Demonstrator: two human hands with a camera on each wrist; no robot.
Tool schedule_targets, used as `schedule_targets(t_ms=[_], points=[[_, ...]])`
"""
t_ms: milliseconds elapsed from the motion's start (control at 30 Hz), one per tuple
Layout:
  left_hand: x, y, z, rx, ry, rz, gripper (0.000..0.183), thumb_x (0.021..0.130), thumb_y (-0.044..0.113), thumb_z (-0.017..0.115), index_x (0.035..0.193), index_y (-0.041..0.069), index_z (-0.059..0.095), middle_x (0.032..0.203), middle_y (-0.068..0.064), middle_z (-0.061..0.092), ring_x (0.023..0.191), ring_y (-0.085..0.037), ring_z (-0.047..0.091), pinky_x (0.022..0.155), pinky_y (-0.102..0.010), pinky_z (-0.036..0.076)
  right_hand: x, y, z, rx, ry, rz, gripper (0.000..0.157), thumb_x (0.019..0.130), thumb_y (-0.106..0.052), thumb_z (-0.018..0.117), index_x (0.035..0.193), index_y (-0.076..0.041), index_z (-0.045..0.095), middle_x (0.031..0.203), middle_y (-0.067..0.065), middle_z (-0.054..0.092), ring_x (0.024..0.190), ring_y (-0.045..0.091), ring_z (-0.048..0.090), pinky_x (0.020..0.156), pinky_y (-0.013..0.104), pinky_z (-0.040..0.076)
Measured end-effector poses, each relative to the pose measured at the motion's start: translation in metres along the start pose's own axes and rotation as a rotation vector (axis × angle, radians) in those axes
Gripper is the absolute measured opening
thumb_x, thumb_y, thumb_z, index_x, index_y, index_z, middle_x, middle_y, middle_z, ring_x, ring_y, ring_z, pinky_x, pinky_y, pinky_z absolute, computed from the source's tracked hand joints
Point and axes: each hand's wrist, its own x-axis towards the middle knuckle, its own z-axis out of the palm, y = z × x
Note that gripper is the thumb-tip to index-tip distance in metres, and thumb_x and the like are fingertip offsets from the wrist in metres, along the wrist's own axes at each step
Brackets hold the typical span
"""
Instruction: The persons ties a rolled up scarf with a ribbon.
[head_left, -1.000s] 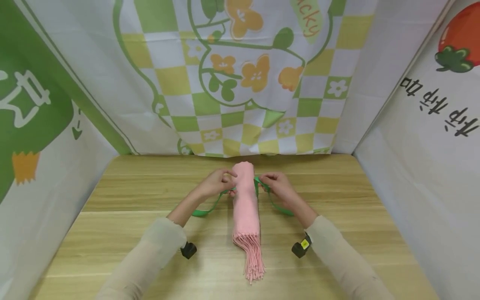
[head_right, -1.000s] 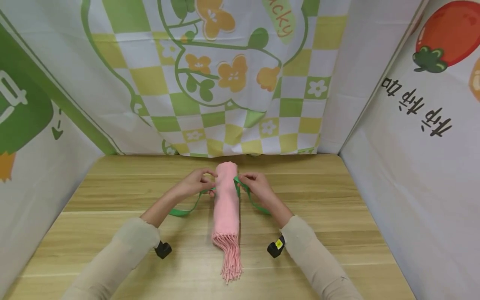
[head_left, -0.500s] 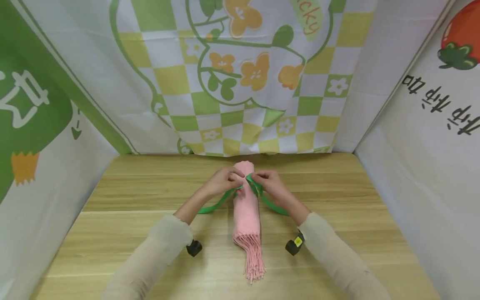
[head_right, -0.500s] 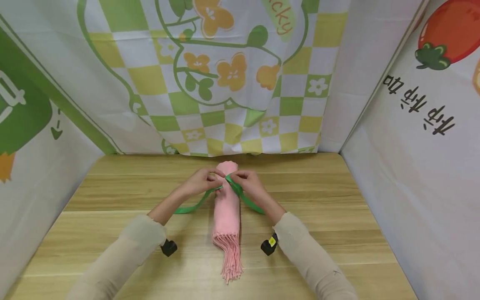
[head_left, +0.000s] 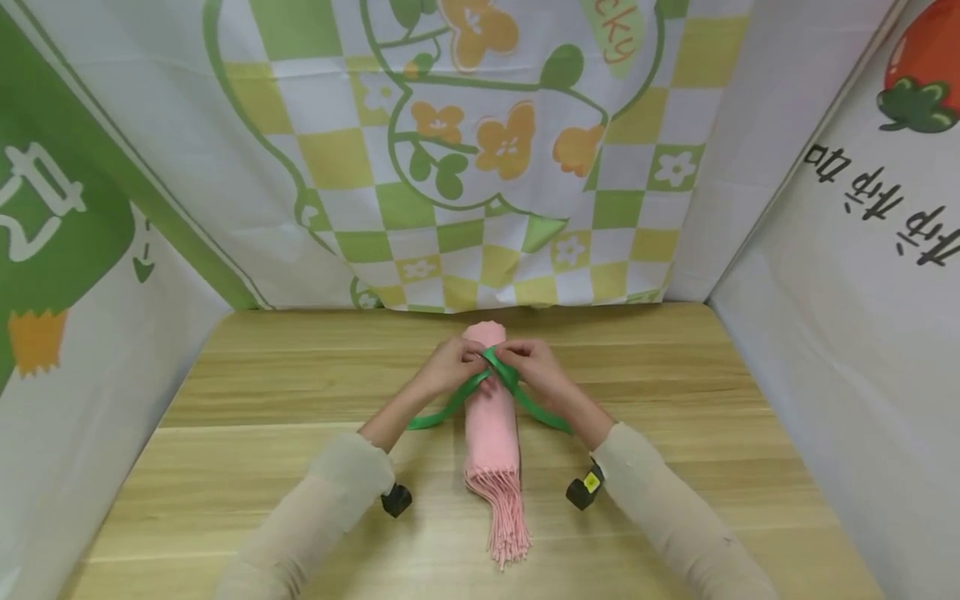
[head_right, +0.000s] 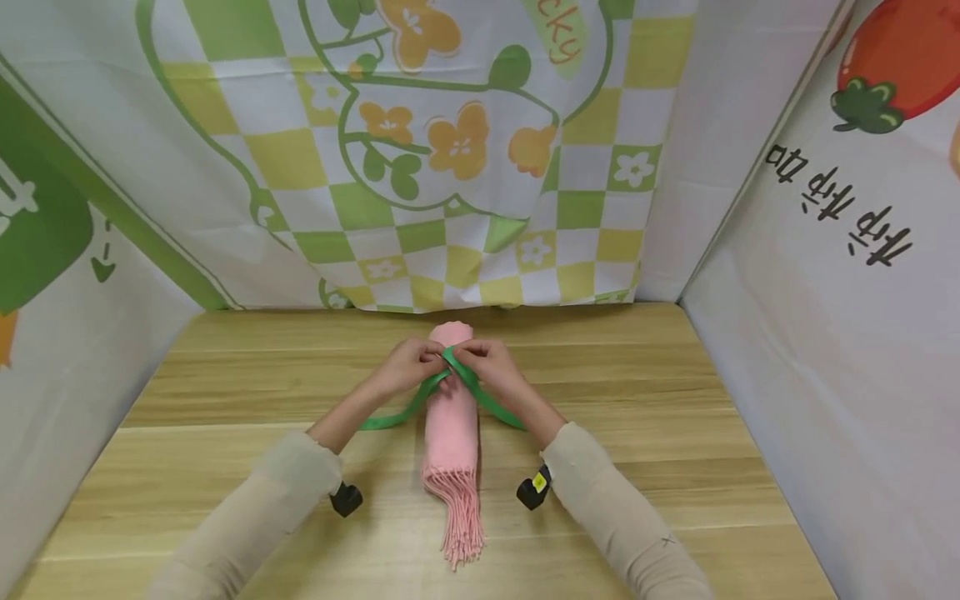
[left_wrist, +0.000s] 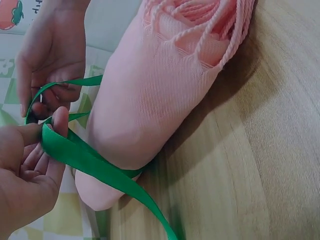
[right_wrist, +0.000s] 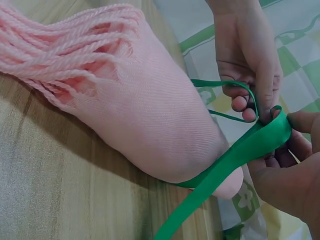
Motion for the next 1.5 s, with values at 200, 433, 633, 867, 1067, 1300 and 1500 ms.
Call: schedule_targets(t_ms=[200, 433, 633, 867, 1067, 1300, 1500], points=[[0.002, -0.003, 0.003, -0.032, 0.051, -0.027, 0.021, 0.097, 0.004, 0.054, 0.103, 0.001, 0.074, 0.074, -0.003, 0.073, 0.057, -0.005, 0.055, 0.058, -0.018, 0.041, -0.004, 0.005, -0.002, 0.056, 0.001, 0.045, 0.03, 0.104, -0.01, 0.049, 0.121, 0.011, 0.062, 0.091, 0.0, 0.07, 0.079, 0.005, 0.065, 0.069, 0.017, 0.053], [0.0, -0.004, 0.002, -0.16, 0.062, -0.08, 0.021, 0.097, 0.001, 0.052, 0.101, -0.003, 0.072, 0.054, 0.007, 0.041, 0.046, -0.005, 0.037, 0.047, -0.017, 0.031, -0.013, 0.011, 0.001, -0.003, -0.012, 0.189, 0.03, 0.102, -0.008, 0.05, 0.117, 0.015, 0.061, 0.074, -0.001, 0.06, 0.063, 0.005, 0.052, 0.055, 0.014, 0.044], [-0.002, -0.002, 0.001, -0.199, 0.061, -0.086, 0.024, 0.098, 0.002, 0.05, 0.107, -0.001, 0.073, 0.053, 0.007, 0.042, 0.048, -0.006, 0.037, 0.049, -0.017, 0.032, -0.015, 0.014, 0.009, 0.038, -0.081, 0.265, 0.025, 0.102, -0.007, 0.047, 0.108, 0.008, 0.067, 0.07, -0.002, 0.067, 0.06, 0.004, 0.057, 0.054, 0.016, 0.045], [-0.003, -0.002, 0.002, -0.166, 0.075, -0.067, 0.023, 0.1, 0.007, 0.054, 0.106, 0.002, 0.075, 0.058, 0.003, 0.052, 0.052, -0.006, 0.042, 0.052, -0.017, 0.035, -0.012, 0.016, 0.02, 0.276, -0.026, 0.326, 0.034, 0.096, 0.0, 0.048, 0.065, -0.012, 0.054, 0.053, -0.007, 0.041, 0.047, 0.003, 0.033, 0.046, 0.016, 0.025], [-0.004, -0.001, 0.003, -0.148, 0.093, -0.018, 0.021, 0.1, 0.009, 0.057, 0.101, 0.004, 0.077, 0.059, 0.0, 0.052, 0.055, -0.008, 0.043, 0.056, -0.018, 0.037, -0.01, 0.012, 0.023, 0.342, -0.035, 0.358, 0.035, 0.097, -0.003, 0.05, 0.064, -0.013, 0.058, 0.053, -0.009, 0.042, 0.047, 0.002, 0.03, 0.046, 0.015, 0.022], [-0.006, 0.003, 0.004, -0.164, 0.1, -0.019, 0.021, 0.101, 0.012, 0.058, 0.102, 0.005, 0.078, 0.068, -0.003, 0.064, 0.061, -0.008, 0.049, 0.059, -0.019, 0.041, -0.011, 0.009, 0.019, 0.339, -0.107, 0.372, 0.039, 0.099, -0.006, 0.049, 0.062, -0.014, 0.059, 0.053, -0.009, 0.046, 0.046, 0.001, 0.031, 0.045, 0.015, 0.022], [-0.007, -0.001, 0.003, -0.241, 0.07, -0.032, 0.023, 0.102, 0.011, 0.056, 0.102, -0.001, 0.075, 0.087, -0.013, 0.072, 0.075, -0.015, 0.063, 0.068, -0.026, 0.054, -0.013, 0.009, 0.007, 0.361, -0.201, 0.356, 0.038, 0.102, -0.009, 0.046, 0.068, -0.014, 0.061, 0.056, -0.008, 0.047, 0.051, 0.002, 0.034, 0.049, 0.015, 0.026]])
